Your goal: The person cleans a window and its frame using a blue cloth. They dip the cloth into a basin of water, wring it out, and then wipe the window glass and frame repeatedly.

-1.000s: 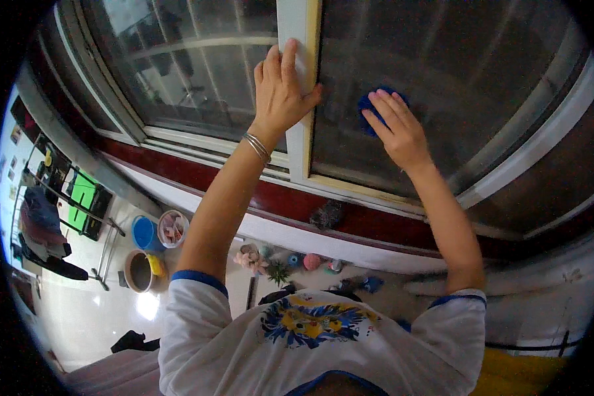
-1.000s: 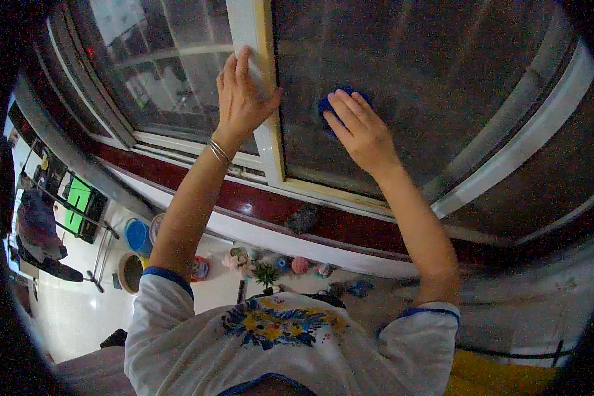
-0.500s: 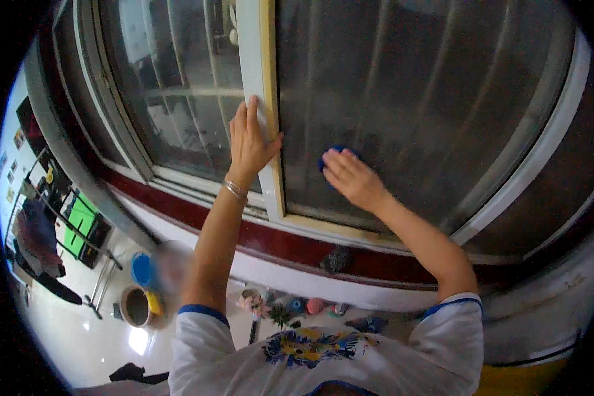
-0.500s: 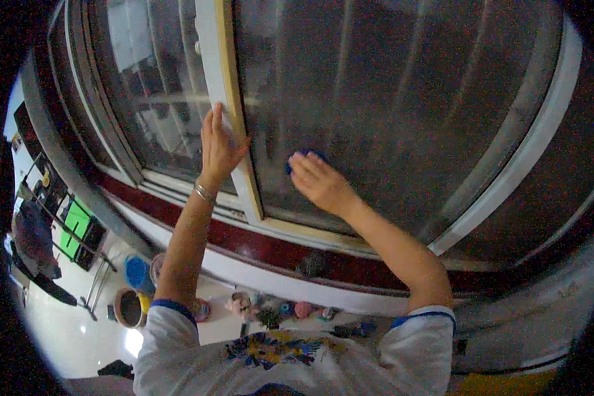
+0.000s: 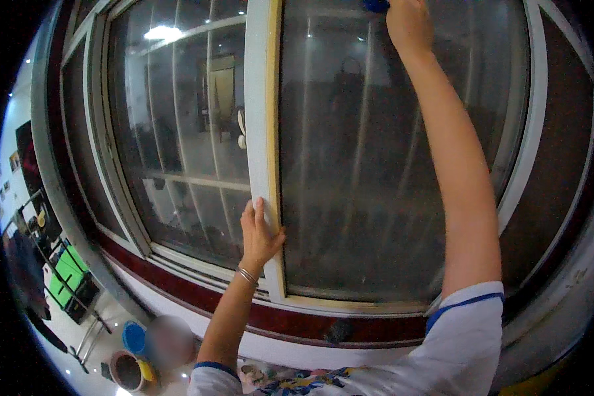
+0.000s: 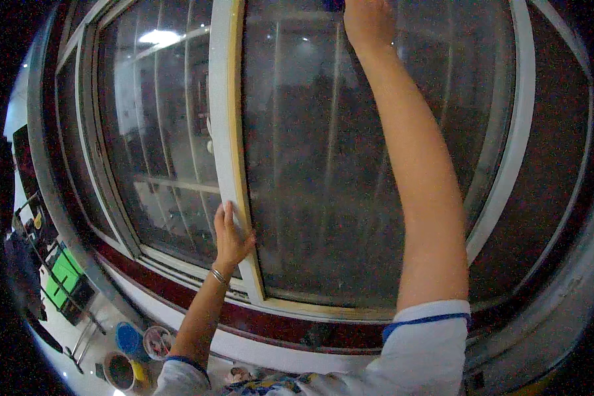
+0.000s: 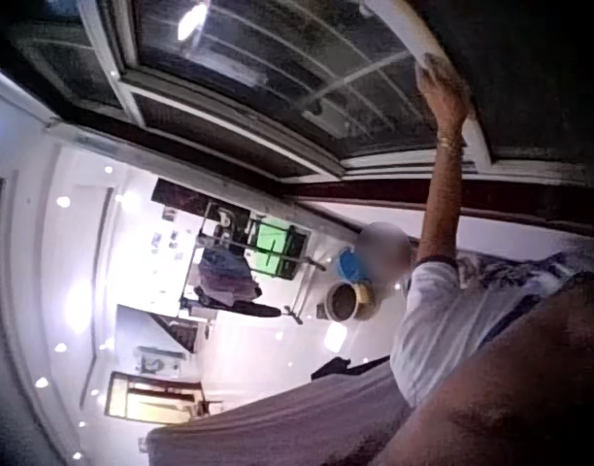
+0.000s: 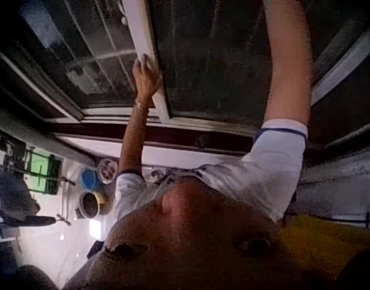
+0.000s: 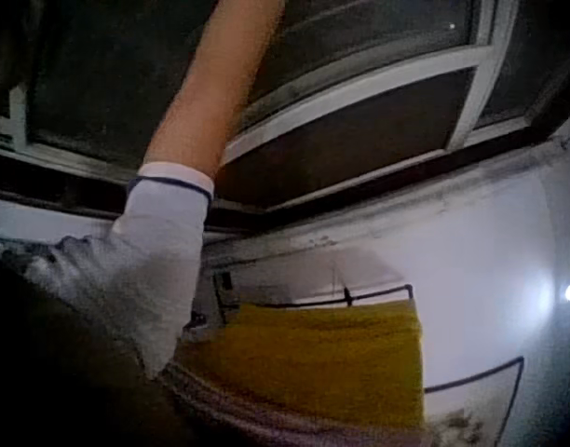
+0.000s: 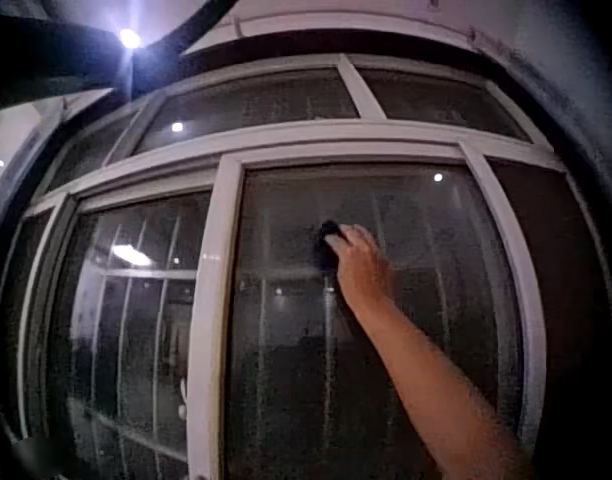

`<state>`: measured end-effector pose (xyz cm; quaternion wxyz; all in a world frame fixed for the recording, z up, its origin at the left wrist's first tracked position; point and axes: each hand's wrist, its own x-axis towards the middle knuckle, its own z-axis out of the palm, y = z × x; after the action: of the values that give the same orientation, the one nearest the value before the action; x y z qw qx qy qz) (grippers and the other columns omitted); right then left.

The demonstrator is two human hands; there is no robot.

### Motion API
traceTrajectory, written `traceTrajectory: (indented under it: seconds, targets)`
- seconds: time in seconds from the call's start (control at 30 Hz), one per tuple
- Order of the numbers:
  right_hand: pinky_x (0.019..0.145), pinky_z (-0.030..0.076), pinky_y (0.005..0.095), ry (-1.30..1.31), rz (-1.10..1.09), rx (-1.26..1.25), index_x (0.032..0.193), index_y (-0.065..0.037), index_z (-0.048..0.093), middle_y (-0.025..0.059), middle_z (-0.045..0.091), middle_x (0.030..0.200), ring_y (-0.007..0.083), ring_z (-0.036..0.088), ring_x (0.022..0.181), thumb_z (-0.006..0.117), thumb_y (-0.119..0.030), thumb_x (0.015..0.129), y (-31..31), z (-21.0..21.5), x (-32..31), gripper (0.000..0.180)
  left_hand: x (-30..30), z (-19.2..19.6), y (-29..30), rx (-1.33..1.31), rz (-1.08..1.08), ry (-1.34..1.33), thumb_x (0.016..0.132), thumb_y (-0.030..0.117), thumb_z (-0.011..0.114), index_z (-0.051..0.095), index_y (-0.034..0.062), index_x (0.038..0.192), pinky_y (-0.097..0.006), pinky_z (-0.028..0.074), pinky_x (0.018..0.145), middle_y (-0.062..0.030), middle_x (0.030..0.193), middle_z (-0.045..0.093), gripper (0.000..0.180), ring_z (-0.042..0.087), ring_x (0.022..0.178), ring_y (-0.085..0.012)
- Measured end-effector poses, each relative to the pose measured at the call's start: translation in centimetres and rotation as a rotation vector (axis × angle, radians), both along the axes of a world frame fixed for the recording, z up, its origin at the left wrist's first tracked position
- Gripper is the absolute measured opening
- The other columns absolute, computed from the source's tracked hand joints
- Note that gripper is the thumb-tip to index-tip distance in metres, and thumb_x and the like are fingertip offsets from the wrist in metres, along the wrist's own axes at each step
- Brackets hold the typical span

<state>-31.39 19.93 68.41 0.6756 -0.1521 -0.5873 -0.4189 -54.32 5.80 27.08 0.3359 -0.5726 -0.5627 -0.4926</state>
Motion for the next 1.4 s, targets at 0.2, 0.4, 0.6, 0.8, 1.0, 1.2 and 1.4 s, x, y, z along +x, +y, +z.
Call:
traceTrajectory:
  seconds: [0.2, 0.4, 0.6, 0.8, 1.0, 1.2, 1.4]
  targets:
    - [0.103, 0.035, 0.0441, 0.041, 0.748, -0.418, 0.122, 0.002, 0.050, 0.0238, 0.045, 0.130, 0.0394, 0.042, 0.121, 0.042, -0.019, 0.094, -5.7, 8.2, -6.3, 0.036, 0.4, -0.9, 0.9, 0.036, -0.012, -0.007, 0.063, 0.008, 0.074, 0.009, 0.0070, 0.143, -0.052, 0.030, 0.097, -0.0260, 0.133, 0.034, 0.103, 0.038, 0.116, -0.0428]
    - [0.094, 0.040, 0.0464, -0.028, 0.192, 0.145, 0.114, 0.001, 0.056, 0.0244, 0.052, 0.118, 0.0392, 0.049, 0.111, 0.046, -0.024, 0.089, 2.3, 16.5, -14.2, 0.037, -1.0, -2.2, 1.3, 0.050, -0.023, 0.026, 0.064, 0.012, 0.071, 0.008, 0.0083, 0.144, -0.052, 0.029, 0.097, -0.0293, 0.136, 0.029, 0.103, 0.035, 0.117, -0.0442]
    - [0.083, 0.044, 0.0481, 0.255, 0.559, 0.105, 0.098, 0.002, 0.061, 0.0237, 0.059, 0.105, 0.0389, 0.056, 0.100, 0.050, -0.012, 0.080, 5.5, 12.6, 11.6, 0.025, -1.7, -2.2, 0.1, 0.093, 0.005, 0.036, 0.067, 0.013, 0.070, 0.012, 0.0073, 0.144, -0.052, 0.028, 0.098, -0.0302, 0.135, 0.029, 0.097, 0.035, 0.117, -0.0443]
    - [0.082, 0.049, 0.0466, 0.438, -0.281, -0.341, 0.110, -0.011, 0.063, 0.0140, 0.060, 0.109, 0.0358, 0.056, 0.104, 0.053, -0.008, 0.078, 11.1, 15.4, 21.6, 0.034, -0.4, -2.3, 2.1, 0.110, -0.086, 0.014, 0.067, 0.011, 0.070, 0.013, 0.0068, 0.143, -0.053, 0.029, 0.098, -0.0295, 0.135, 0.029, 0.095, 0.034, 0.118, -0.0442]
    - [0.079, 0.048, 0.0466, -0.030, 0.412, -0.313, 0.090, 0.001, 0.062, 0.0237, 0.060, 0.096, 0.0390, 0.059, 0.091, 0.053, -0.005, 0.079, -6.6, 5.9, -6.8, 0.015, -1.2, -2.7, 1.4, 0.100, -0.005, 0.029, 0.066, 0.010, 0.071, 0.013, 0.0046, 0.142, -0.053, 0.028, 0.099, -0.0285, 0.135, 0.030, 0.095, 0.035, 0.118, -0.0439]
    - [0.097, 0.040, 0.0458, -0.364, 0.274, -0.025, 0.107, 0.003, 0.062, 0.0223, 0.053, 0.119, 0.0387, 0.047, 0.115, 0.050, -0.010, 0.082, -0.8, 5.3, -5.4, 0.031, -1.3, -2.4, 0.7, 0.119, -0.034, 0.019, 0.066, 0.009, 0.071, 0.014, 0.0047, 0.142, -0.052, 0.027, 0.099, -0.0283, 0.134, 0.031, 0.095, 0.035, 0.118, -0.0432]
    - [0.096, 0.041, 0.0457, 0.430, -0.186, -0.024, 0.123, -0.007, 0.057, 0.0209, 0.053, 0.121, 0.0379, 0.051, 0.109, 0.055, -0.007, 0.076, 10.6, 5.2, 17.8, 0.047, -0.8, -2.0, 1.5, 0.124, -0.104, -0.001, 0.065, 0.007, 0.070, 0.015, 0.0064, 0.141, -0.052, 0.028, 0.098, -0.0274, 0.134, 0.032, 0.094, 0.035, 0.118, -0.0426]
